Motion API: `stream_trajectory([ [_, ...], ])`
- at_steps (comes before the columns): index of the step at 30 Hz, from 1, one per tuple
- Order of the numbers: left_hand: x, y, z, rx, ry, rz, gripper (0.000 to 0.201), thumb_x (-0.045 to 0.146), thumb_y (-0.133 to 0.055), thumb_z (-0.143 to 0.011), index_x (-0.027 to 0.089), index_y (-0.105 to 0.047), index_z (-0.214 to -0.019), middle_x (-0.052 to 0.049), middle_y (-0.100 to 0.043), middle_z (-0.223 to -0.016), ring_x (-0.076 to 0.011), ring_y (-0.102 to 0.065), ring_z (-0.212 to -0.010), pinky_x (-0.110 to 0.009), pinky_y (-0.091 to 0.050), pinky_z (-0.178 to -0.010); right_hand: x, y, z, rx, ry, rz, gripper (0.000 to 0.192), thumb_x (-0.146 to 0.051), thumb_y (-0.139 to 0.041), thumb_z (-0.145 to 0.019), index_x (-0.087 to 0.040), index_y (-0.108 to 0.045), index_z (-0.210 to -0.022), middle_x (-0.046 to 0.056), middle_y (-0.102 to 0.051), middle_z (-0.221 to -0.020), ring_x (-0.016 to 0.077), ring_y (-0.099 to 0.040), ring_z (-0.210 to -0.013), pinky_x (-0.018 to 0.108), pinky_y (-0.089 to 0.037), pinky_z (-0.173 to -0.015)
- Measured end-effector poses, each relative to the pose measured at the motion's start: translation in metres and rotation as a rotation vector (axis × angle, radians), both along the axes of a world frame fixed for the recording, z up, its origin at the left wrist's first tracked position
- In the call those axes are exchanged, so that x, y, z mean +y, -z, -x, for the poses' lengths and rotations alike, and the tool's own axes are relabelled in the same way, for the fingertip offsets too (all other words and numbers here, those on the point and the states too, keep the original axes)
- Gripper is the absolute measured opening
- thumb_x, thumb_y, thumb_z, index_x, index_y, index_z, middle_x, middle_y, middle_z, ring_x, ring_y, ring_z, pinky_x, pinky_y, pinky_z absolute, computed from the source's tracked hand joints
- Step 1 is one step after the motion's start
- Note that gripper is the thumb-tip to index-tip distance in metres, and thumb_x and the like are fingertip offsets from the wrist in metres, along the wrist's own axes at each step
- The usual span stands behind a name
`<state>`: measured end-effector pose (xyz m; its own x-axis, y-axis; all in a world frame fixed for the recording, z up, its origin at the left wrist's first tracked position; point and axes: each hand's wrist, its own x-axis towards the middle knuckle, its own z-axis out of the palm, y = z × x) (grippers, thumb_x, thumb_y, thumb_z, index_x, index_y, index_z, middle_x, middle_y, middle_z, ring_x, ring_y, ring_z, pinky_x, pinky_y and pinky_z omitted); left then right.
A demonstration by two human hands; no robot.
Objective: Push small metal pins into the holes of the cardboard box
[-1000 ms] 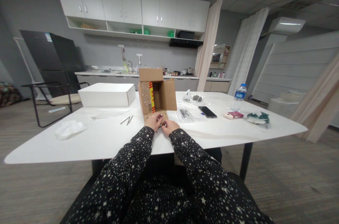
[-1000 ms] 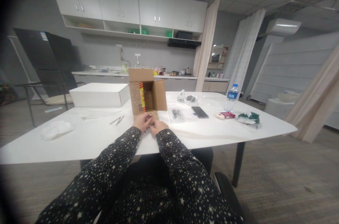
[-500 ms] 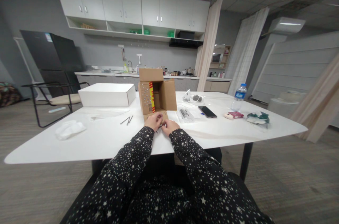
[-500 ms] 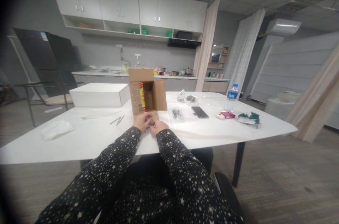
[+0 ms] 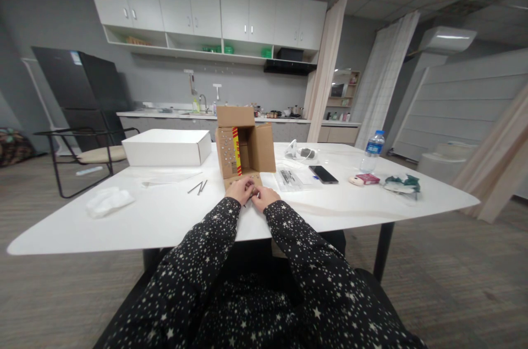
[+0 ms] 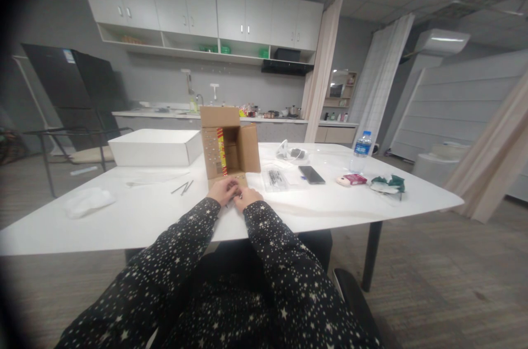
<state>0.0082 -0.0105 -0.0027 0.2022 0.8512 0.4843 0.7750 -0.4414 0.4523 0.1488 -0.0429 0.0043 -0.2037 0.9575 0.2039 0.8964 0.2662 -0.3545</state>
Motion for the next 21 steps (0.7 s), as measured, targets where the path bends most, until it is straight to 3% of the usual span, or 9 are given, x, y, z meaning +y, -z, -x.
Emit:
stream_trajectory([
  [21, -0.0037, -0.0020, -0.0012, 0.054, 0.037, 0.030, 0.018, 0.026, -0.051, -0.082, 0.022, -0.067, -0.092, -0.001, -0.073, -0.088, -0.0155, -0.066, -0.081, -0.025, -0.050, -0.077, -0.0030, 0.0001, -0.0005, -0.021, -0.006, -0.020, 0.027, -0.034, -0.048, -0.083, -0.027, -0.064, -0.102, 0.002, -0.070, -0.096, 0.0200, -0.063, -0.090, 0.027, -0.042, -0.071],
])
